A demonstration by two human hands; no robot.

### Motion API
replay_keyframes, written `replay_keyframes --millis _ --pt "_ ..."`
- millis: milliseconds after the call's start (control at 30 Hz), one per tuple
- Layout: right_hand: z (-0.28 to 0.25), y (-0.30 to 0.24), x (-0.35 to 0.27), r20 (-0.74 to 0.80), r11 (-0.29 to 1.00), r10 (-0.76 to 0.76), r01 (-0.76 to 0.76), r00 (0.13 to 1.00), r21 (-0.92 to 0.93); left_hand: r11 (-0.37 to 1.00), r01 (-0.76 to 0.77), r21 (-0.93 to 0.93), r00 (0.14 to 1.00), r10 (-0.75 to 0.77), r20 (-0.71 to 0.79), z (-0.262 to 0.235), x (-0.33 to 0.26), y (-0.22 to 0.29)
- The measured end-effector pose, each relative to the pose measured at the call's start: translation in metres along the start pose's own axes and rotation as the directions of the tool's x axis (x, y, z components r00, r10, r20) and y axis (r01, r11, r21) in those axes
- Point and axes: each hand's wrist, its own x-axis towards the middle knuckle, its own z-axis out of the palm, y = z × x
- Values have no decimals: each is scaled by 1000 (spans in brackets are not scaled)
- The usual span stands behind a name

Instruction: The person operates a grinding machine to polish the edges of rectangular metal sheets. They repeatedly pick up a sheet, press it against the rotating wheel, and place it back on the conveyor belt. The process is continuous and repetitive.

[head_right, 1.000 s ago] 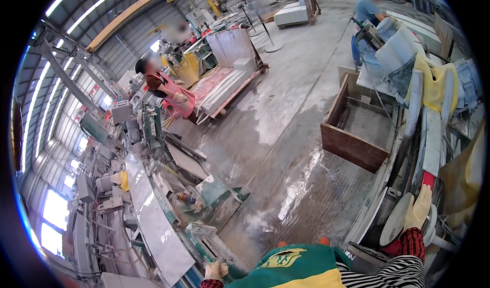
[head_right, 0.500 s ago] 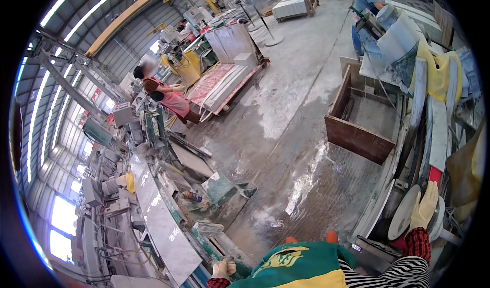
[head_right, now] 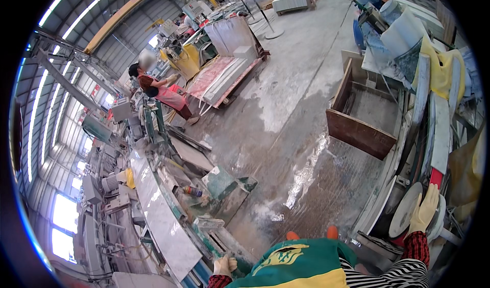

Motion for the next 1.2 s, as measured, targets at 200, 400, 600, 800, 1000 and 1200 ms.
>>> replay_keyframes --millis 200,400,600,800,1000,1200 --pt "1 0 -5 -61 999 -24 26 998 23 999 11 -44 1000 -10 22 -5 4 -2" --pt "7 4 -13 -88 999 -41 41 995 -4 998 -16 -55 1000 16 14 -18 31 -16" --pt "5 1 -19 -118 999 -42 39 992 -30 994 -105 0 994 105 -21 -8 12 -10" --pt "2 -4 -24 -137 999 -37 34 990 -28 991 -98 87 988 107 -107 6 -4 -4" --pt "-2 -8 -28 -145 999 -23 19 989 -26 998 -15 54 995 21 -98 -4 21 -9" --pt "-6 -13 -34 -167 999 -27 22 986 -31 991 -10 133 987 31 -156 9 2 1"
